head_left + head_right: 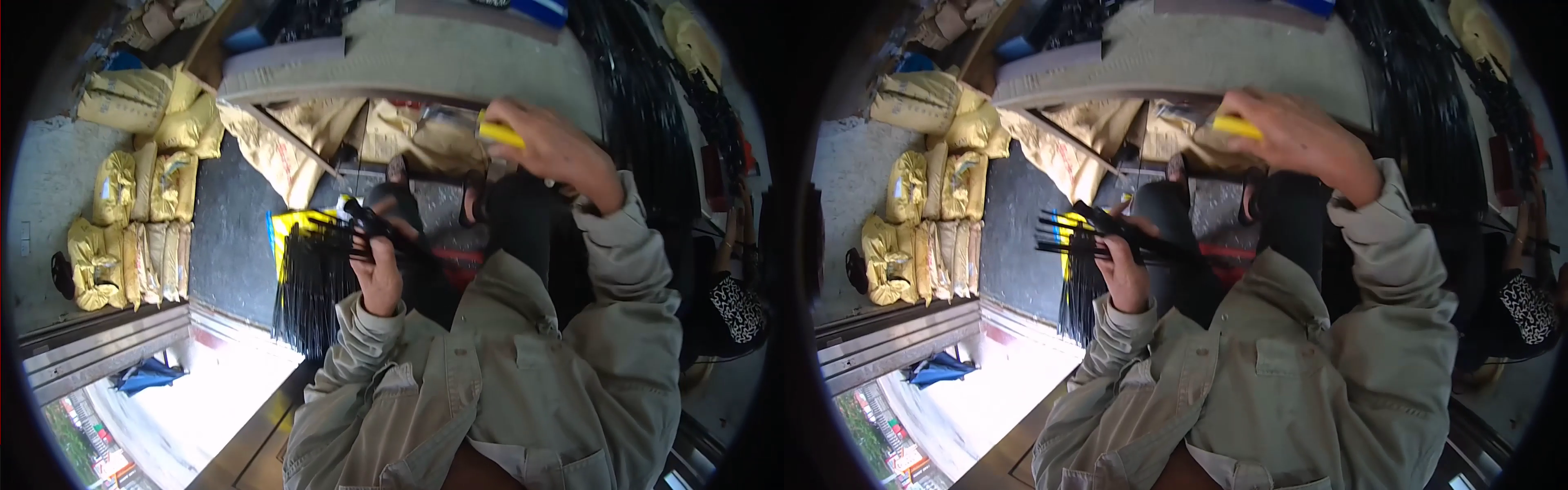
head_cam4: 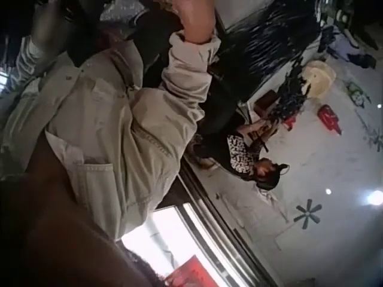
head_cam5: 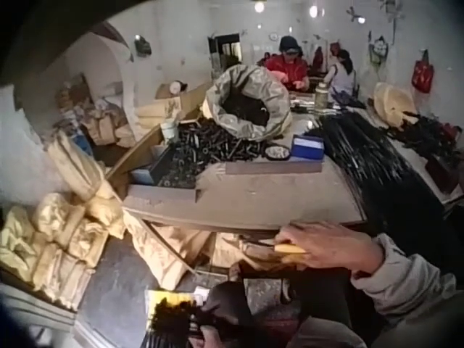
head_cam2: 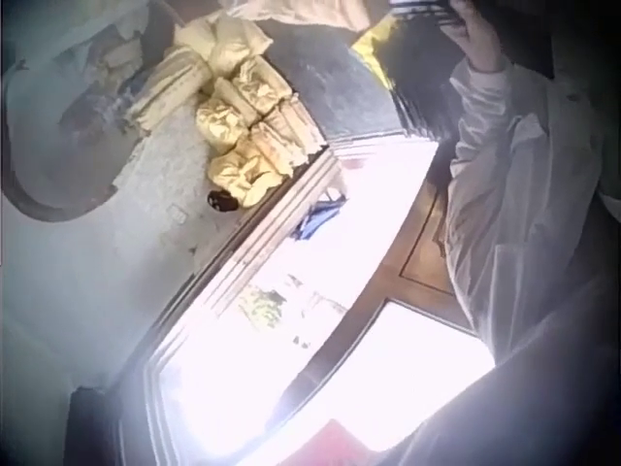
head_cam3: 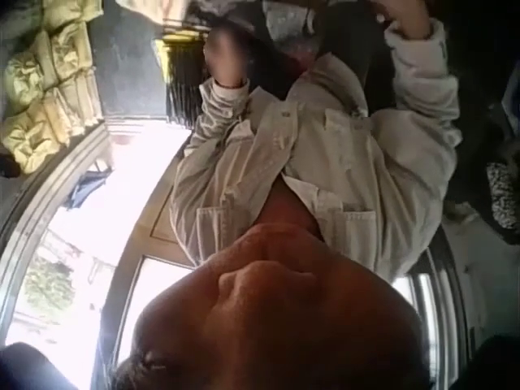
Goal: Manually attaching and crimping plastic connectors onto the ends of black rods at an assembly station.
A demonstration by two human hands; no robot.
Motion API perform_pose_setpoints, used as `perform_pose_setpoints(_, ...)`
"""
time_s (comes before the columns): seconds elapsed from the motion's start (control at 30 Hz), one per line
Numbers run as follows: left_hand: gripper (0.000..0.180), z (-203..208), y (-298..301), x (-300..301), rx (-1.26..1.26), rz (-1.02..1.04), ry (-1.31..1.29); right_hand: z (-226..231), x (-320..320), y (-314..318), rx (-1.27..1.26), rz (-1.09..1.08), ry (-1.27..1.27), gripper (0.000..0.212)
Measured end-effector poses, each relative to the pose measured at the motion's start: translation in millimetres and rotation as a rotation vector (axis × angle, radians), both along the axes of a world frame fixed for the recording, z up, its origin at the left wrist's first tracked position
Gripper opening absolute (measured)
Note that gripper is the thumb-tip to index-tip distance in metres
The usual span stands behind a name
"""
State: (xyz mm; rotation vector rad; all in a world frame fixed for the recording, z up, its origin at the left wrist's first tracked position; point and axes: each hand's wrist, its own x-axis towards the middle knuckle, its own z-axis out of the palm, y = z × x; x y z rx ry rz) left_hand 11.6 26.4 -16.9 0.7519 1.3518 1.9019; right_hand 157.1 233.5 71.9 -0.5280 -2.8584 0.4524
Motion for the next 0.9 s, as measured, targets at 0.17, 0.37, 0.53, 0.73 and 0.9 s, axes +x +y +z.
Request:
perform_pose_setpoints(0.17, 0.031, -9.0, 2.1, 9.1, 0.221, 0.054, 0.252, -35.5, -4.6, 61.8, 0.322, -0.503, -0.115, 0.032)
perform_pose_setpoints(0.37, 0.038, 37.0, -4.8, -64.1, 0.194, 0.46, 0.111, -67.7, -6.1, -81.1, -0.788, 0.3, 0.07, 0.035)
perform_pose_setpoints(0.53, 0.041, 5.3, 20.6, -84.0, 0.628, 0.297, -0.712, -86.9, -18.3, -85.9, -1.362, 0.108, 0.736, 0.044)
perform_pose_setpoints(0.73, 0.042, -65.0, 39.1, -81.3, 0.727, 0.055, -1.163, -98.6, 5.4, -75.1, -1.217, 0.025, 0.41, 0.052)
perform_pose_setpoints(0.9, 0.053, -135.6, 54.7, -66.6, 0.619, -0.002, -1.31, -31.4, 17.2, -70.0, -1.087, -0.04, 1.41, 0.04)
